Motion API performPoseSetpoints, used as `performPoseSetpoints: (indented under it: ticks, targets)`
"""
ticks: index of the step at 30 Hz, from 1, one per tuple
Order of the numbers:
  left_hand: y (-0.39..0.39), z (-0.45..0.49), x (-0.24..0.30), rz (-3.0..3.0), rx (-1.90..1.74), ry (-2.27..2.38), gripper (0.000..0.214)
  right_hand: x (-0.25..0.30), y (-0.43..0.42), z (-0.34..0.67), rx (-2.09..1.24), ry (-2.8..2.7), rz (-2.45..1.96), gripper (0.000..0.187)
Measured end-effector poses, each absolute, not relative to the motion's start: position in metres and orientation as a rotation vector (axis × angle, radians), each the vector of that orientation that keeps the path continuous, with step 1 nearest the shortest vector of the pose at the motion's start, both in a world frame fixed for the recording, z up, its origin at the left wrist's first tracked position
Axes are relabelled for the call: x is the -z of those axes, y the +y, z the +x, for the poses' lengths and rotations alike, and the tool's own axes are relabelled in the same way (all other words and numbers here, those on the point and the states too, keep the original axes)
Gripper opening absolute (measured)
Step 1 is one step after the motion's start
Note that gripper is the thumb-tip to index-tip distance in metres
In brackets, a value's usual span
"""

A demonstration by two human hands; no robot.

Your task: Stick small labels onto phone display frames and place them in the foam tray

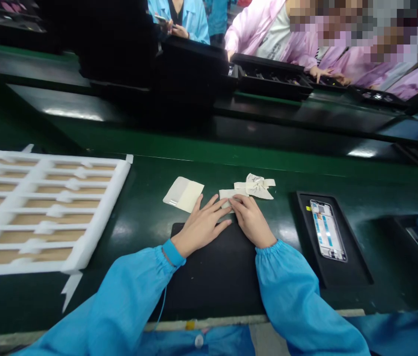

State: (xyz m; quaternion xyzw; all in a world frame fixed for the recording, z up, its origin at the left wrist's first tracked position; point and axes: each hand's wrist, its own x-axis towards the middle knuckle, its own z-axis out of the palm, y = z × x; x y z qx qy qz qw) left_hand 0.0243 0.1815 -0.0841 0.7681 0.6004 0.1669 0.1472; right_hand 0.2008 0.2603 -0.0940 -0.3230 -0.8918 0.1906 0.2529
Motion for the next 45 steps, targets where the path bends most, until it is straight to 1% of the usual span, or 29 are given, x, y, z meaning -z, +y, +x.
performPoseSetpoints:
  ticks: [6,11,17,23,26,28,31,32,34,36,43,45]
  targets:
    - [0.181,0.024,0.083,2.197,-0.487,1.719,0.041,0.095,0.259,0.207,-0.488,-2.492,-0.846,0.04]
    - [0.18,0.024,0.084,2.22,-0.502,1.724,0.042,0.097,0.258,0.206,-0.527,-2.449,-0.859,0.038]
    - [0.182,0.028,0.082,2.35,-0.471,1.766,0.042,0.099,0.258,0.203,-0.476,-2.45,-0.886,0.038]
    - [0.185,0.031,0.084,2.448,-0.363,1.701,0.05,0.098,0.255,0.201,-0.543,-2.359,-0.862,0.038]
    - [0.187,0.03,0.085,2.444,-0.317,1.693,0.05,0.095,0.25,0.197,-0.534,-2.307,-0.859,0.039]
    - [0.187,0.031,0.085,2.451,-0.308,1.698,0.049,0.091,0.25,0.199,-0.539,-2.174,-0.862,0.036]
    - [0.186,0.033,0.083,2.451,-0.339,1.702,0.047,0.083,0.264,0.218,-0.45,-1.765,-1.016,0.024]
    - [0.185,0.034,0.083,2.448,-0.351,1.701,0.047,0.081,0.272,0.229,-0.398,-1.641,-1.122,0.023]
    - [0.184,0.037,0.082,2.44,-0.371,1.716,0.049,0.082,0.292,0.25,-0.322,-1.526,-1.346,0.028]
    - [0.183,0.038,0.082,2.437,-0.378,1.753,0.052,0.087,0.31,0.267,-0.337,-1.564,-1.467,0.03]
    - [0.181,0.038,0.081,2.448,-0.414,1.893,0.071,0.105,0.323,0.263,-0.337,-1.693,-1.619,0.018]
    - [0.181,0.038,0.08,2.449,-0.41,1.898,0.071,0.105,0.323,0.258,-0.336,-1.674,-1.647,0.016]
